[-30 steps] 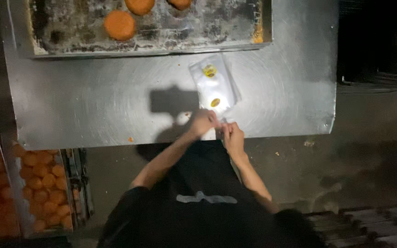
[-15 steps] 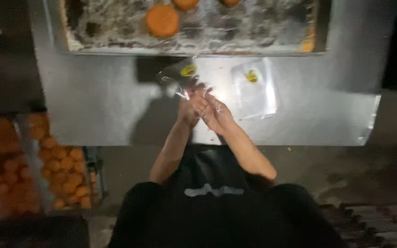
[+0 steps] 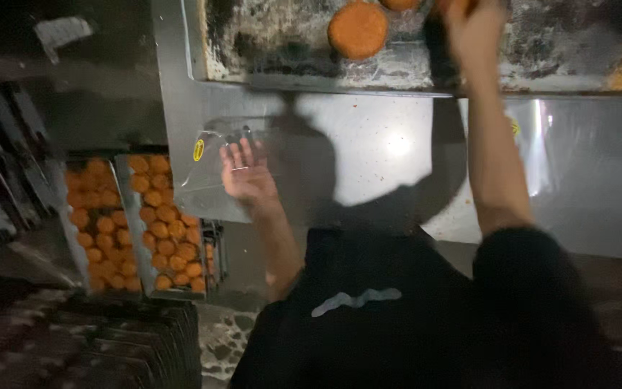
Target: The person packs individual donuts from a large metal tray into clear plastic bags by hand at a stainless steel workbench.
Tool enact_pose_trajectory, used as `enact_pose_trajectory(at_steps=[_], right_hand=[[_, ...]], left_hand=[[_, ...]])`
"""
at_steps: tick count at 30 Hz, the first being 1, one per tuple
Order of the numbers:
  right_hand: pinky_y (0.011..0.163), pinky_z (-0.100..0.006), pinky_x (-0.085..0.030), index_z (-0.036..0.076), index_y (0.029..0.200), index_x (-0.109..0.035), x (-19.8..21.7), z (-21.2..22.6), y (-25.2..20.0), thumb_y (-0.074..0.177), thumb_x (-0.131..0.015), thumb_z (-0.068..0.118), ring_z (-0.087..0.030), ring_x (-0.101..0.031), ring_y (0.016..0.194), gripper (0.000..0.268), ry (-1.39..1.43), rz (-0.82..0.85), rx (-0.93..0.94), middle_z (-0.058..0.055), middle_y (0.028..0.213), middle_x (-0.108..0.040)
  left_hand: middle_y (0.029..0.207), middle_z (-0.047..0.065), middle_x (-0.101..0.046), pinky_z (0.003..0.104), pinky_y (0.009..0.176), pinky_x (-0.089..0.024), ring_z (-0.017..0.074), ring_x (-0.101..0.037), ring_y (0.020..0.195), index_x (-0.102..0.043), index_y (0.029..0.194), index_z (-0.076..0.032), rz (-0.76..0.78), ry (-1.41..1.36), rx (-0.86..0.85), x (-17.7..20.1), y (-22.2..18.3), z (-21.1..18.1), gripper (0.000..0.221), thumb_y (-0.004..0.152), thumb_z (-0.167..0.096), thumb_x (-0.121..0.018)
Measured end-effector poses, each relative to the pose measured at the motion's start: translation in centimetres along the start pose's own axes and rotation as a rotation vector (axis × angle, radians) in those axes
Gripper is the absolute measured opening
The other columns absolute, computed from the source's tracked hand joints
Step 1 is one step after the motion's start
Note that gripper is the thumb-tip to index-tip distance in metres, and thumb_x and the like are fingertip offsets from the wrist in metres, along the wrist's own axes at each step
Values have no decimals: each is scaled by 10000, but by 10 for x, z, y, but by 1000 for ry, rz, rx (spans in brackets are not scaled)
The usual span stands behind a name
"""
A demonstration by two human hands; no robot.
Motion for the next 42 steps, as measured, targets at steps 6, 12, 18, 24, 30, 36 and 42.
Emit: enact_pose_trajectory(at_steps=[6,12,18,24,30,36,42], right_hand=[[964,-477,-472,16,1431,-503,22,128,-229,540,-912,244,-387,-553,1092,1006,146,44,748,-229,1346,-590],[841,-453,-509,89,1508,-441,68,66,-243,642,-973,289,-318,-573,912,1035,178,24,469,-127,1251,-679],[1114,-459,-497,-14,1662,-104,96,2,-264,825,-929,305,-335,-619,1303,1217,645,15,266,-190,1512,-571],[1084,-423,-516,-35,1616,-173,140,-80,-276,776,-925,208,-341,-564,1342,1153,589,177,210,-247,1461,-509],[1040,-321,-574,13,1591,-473,144,-115,-287,983,-756,67,-267,-688,1171,673,376,180,322,-142,1372,-633],[984,-356,-545,-73,1490,-300,159,-83,-279,754,-1011,278,-285,-580,1162,1082,511,-236,507,-257,1463,-324],[1189,-442,-523,149,1598,-246,191,-76,-295,832,-921,157,-337,-398,1460,1021,534,-212,736,-169,1581,-292]], left_hand=[[1330,215,-607,487,1069,-541,324,-626,1209,-401,1543,21,464,20,235,-49,-29,94,558,1010,-101,-515],[1321,205,-626,451,1062,-582,332,-660,1217,-476,1431,42,868,246,498,-78,-106,162,554,926,-164,-574],[1300,219,-623,458,1000,-610,342,-679,1165,-479,1422,33,856,138,741,-84,-186,216,602,910,-239,-640],[1381,172,-573,410,1013,-557,273,-623,1208,-385,1540,-57,1094,459,763,-75,-242,232,803,855,-245,-758],[1365,193,-634,429,857,-612,331,-665,1161,-426,1511,31,837,482,756,-58,-246,248,840,883,-395,-787],[1321,209,-614,422,888,-652,315,-671,1136,-424,1529,56,613,298,796,-36,-296,289,818,909,-345,-775],[1124,299,-649,542,676,-652,406,-698,928,-487,1372,125,598,341,815,-42,-282,269,698,959,-408,-666]])
Point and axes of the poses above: each hand's wrist, its own y-axis towards the middle knuckle, its own x-axis out of the back of the hand, z = x × y, the point moved 3 cm from there along y, towards the middle knuckle
